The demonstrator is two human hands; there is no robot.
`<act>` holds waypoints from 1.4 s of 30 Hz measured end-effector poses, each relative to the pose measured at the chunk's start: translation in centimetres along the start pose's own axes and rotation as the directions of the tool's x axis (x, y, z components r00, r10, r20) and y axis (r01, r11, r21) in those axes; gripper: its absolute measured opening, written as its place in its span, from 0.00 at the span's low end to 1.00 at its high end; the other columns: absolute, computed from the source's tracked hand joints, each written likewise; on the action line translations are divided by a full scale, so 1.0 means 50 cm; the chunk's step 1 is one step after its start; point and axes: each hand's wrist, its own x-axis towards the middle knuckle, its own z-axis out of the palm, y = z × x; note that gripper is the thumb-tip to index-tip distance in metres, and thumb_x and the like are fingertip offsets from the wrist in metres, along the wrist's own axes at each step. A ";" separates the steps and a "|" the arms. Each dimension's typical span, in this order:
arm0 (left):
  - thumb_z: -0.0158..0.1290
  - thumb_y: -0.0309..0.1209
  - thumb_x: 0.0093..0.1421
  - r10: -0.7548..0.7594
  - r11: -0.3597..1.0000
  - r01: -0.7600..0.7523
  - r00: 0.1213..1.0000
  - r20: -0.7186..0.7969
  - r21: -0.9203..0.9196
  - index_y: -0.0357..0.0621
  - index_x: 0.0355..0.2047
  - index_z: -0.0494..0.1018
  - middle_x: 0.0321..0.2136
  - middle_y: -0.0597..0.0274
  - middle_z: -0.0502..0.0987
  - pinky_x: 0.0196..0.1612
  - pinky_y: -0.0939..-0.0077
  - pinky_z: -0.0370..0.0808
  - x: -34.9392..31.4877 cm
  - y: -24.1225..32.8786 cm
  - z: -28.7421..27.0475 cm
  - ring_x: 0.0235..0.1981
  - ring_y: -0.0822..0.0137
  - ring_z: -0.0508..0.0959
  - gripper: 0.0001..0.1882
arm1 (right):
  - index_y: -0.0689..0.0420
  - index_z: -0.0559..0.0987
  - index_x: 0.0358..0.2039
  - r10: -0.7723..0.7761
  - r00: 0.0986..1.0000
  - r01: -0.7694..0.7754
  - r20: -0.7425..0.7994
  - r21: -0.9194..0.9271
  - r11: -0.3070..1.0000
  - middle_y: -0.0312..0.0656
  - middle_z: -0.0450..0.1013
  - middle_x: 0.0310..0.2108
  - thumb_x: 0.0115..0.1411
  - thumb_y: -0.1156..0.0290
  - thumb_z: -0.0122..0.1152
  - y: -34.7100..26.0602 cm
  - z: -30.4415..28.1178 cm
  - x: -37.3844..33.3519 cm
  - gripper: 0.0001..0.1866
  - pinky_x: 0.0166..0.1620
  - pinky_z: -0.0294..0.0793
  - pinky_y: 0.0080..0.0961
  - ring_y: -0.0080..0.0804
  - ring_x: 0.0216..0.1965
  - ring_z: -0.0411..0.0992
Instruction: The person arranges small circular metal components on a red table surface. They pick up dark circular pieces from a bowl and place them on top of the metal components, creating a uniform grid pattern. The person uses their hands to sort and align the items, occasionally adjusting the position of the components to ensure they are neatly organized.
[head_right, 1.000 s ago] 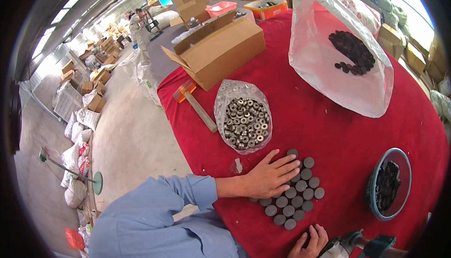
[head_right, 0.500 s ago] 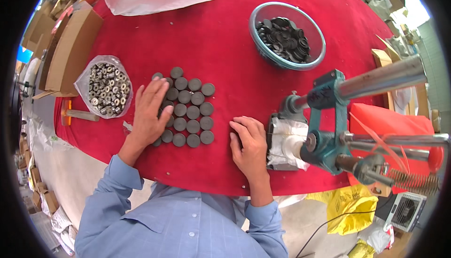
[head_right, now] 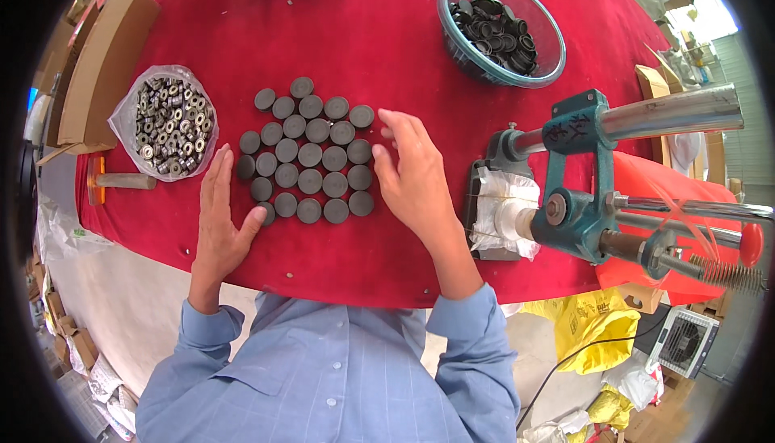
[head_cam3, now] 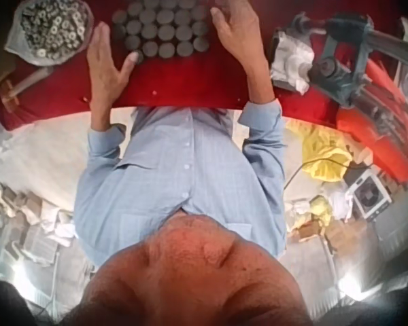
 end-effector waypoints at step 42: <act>0.66 0.34 0.60 0.092 0.992 -0.101 0.990 -0.103 -0.078 0.34 0.77 0.59 0.77 0.41 0.61 0.78 0.46 0.56 -0.026 -0.012 0.036 0.78 0.42 0.61 0.48 | 0.61 0.82 0.57 -0.170 0.979 0.126 -0.113 -0.321 0.939 0.50 0.80 0.53 0.61 0.84 0.67 -0.019 0.007 -0.065 0.22 0.50 0.82 0.39 0.46 0.46 0.81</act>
